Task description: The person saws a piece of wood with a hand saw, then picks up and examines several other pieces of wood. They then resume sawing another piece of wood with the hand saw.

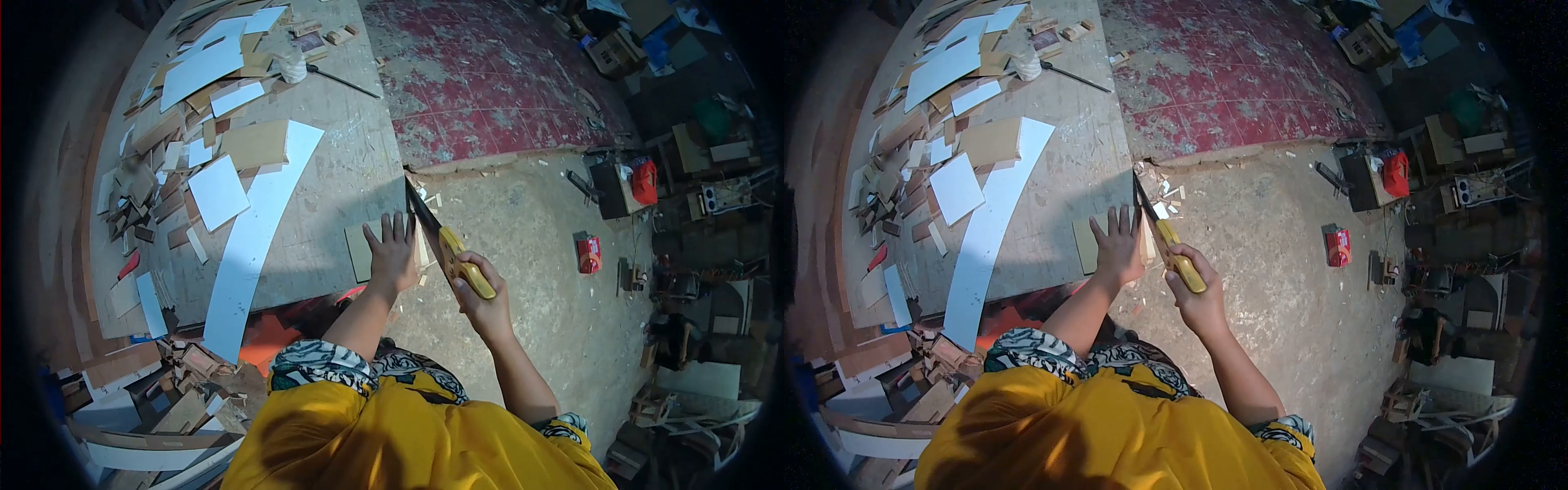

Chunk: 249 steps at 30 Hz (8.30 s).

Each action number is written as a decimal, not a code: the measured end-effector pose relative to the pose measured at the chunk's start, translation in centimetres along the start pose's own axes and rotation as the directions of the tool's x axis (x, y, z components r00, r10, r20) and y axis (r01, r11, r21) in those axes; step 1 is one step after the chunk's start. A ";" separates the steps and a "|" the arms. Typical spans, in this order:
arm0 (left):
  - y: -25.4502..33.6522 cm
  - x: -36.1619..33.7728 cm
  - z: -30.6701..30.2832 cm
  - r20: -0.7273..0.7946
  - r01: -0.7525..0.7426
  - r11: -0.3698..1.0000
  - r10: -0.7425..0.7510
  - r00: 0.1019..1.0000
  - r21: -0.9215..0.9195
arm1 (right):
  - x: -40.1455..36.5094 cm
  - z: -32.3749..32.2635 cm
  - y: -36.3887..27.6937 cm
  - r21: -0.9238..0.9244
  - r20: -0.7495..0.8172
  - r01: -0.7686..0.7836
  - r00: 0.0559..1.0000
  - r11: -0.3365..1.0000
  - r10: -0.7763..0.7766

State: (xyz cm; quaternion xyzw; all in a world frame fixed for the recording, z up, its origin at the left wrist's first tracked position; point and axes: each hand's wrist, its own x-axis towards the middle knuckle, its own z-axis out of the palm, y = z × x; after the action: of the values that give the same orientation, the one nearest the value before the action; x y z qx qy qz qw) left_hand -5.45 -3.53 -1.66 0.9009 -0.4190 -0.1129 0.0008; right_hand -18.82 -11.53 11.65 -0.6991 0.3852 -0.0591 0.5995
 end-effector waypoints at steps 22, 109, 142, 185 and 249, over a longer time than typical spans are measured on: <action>0.4 -0.2 0.2 -0.026 0.032 0.992 -0.029 0.999 0.123 | -2.6 -0.9 3.2 0.013 -0.028 0.178 0.984 0.984 -0.177; 0.4 0.0 1.2 -0.042 0.007 0.991 -0.002 0.999 0.135 | 4.9 3.9 6.1 0.167 -0.133 0.295 0.952 0.941 -0.275; 0.6 0.1 -0.2 0.084 0.037 0.992 -0.047 0.995 0.121 | -1.3 0.6 4.0 -0.082 -0.017 0.305 0.951 0.949 -0.308; 0.2 0.3 1.6 0.016 0.013 0.990 -0.015 1.000 0.139 | 0.6 2.9 5.3 -0.096 -0.022 0.371 0.927 0.924 -0.375; 0.5 0.3 1.5 -0.039 0.031 0.998 -0.028 0.999 0.061 | 0.8 2.0 1.3 -0.028 -0.045 0.215 0.975 0.976 -0.216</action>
State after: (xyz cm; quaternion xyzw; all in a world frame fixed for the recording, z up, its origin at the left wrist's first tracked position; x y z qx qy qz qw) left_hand -5.97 -3.94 -3.15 0.9086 -0.4089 -0.0828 -0.0205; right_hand -17.82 -10.43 9.64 -0.7420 0.3221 -0.1359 0.5721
